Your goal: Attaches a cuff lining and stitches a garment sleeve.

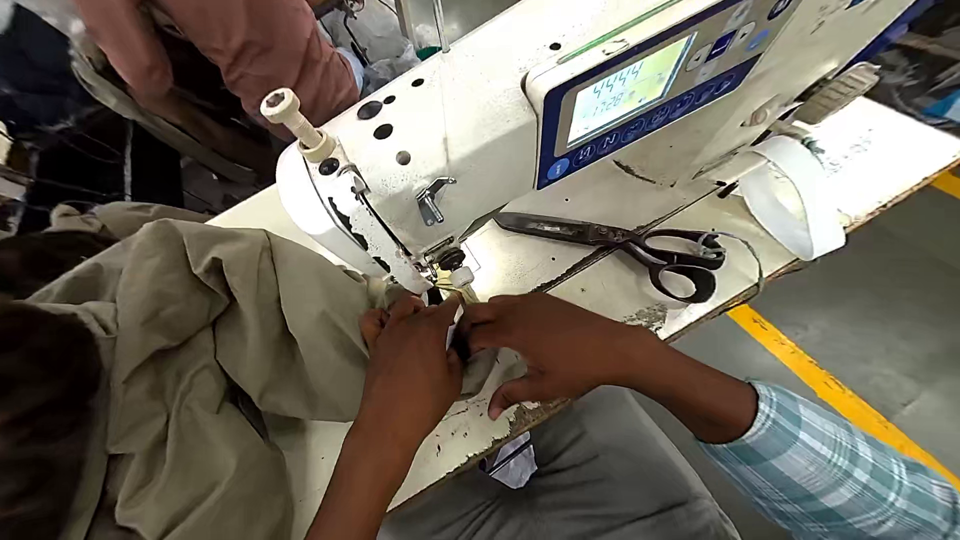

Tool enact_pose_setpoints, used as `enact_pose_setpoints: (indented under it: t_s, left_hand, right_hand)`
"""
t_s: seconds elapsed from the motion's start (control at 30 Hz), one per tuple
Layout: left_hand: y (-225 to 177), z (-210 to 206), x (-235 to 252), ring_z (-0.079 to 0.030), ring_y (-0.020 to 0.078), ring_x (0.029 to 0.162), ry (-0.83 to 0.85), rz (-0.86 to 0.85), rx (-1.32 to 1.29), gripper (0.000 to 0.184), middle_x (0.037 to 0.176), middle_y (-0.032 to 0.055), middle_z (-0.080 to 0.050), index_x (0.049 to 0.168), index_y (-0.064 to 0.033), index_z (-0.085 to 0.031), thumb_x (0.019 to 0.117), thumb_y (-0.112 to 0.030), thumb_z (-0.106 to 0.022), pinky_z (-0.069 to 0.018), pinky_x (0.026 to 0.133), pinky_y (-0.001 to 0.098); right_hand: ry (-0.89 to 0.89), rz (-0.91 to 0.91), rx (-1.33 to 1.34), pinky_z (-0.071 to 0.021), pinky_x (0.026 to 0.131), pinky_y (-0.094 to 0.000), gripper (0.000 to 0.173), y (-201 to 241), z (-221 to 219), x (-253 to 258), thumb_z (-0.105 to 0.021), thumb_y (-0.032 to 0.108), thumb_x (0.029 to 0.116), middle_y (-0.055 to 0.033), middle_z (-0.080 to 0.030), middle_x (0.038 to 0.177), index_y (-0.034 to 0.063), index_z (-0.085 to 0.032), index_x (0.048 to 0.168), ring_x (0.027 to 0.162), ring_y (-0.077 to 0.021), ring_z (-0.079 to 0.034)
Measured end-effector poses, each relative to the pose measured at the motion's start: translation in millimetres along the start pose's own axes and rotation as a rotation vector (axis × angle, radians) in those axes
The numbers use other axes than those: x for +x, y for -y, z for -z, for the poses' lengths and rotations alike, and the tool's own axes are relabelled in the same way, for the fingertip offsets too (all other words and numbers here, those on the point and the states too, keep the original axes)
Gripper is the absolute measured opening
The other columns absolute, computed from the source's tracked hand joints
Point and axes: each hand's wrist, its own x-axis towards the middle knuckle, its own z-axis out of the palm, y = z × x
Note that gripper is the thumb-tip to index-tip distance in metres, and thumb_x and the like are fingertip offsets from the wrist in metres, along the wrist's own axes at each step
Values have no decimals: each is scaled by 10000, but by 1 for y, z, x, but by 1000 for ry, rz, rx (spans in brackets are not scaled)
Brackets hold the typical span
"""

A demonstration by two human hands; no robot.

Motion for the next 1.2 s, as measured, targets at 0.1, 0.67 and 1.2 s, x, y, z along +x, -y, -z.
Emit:
enact_pose_setpoints:
  t_s: [0.1, 0.67, 1.2]
  left_hand:
    - [1, 7, 7, -638, 269, 1020, 76, 27, -59, 500, 1032, 31, -746, 1334, -225, -706, 840, -153, -728, -364, 949, 609]
    - [1, 0, 11, -612, 192, 838, 20, 4, -78, 128, 798, -27, -657, 902, -186, -793, 874, -181, -669, -386, 865, 541]
    - [-7, -3, 11, -656, 237, 1016, 34, -38, -34, 288, 941, -2, -736, 929, -168, -779, 964, -194, -495, -362, 946, 588]
  right_hand:
    - [-57, -17, -181, -551, 709, -351, 305, -7, 8, -3, -792, 424, 874, 27, -664, 1011, 180, -705, 1037, 884, -154, -640]
    - [-118, 193, -151, -525, 667, -298, 134, -9, -10, 5, -651, 193, 946, 0, -674, 964, 135, -765, 910, 848, -142, -628]
    - [-244, -10, 137, -505, 705, -298, 137, 0, -33, -5, -653, 132, 904, 16, -694, 968, 126, -784, 863, 873, -113, -612]
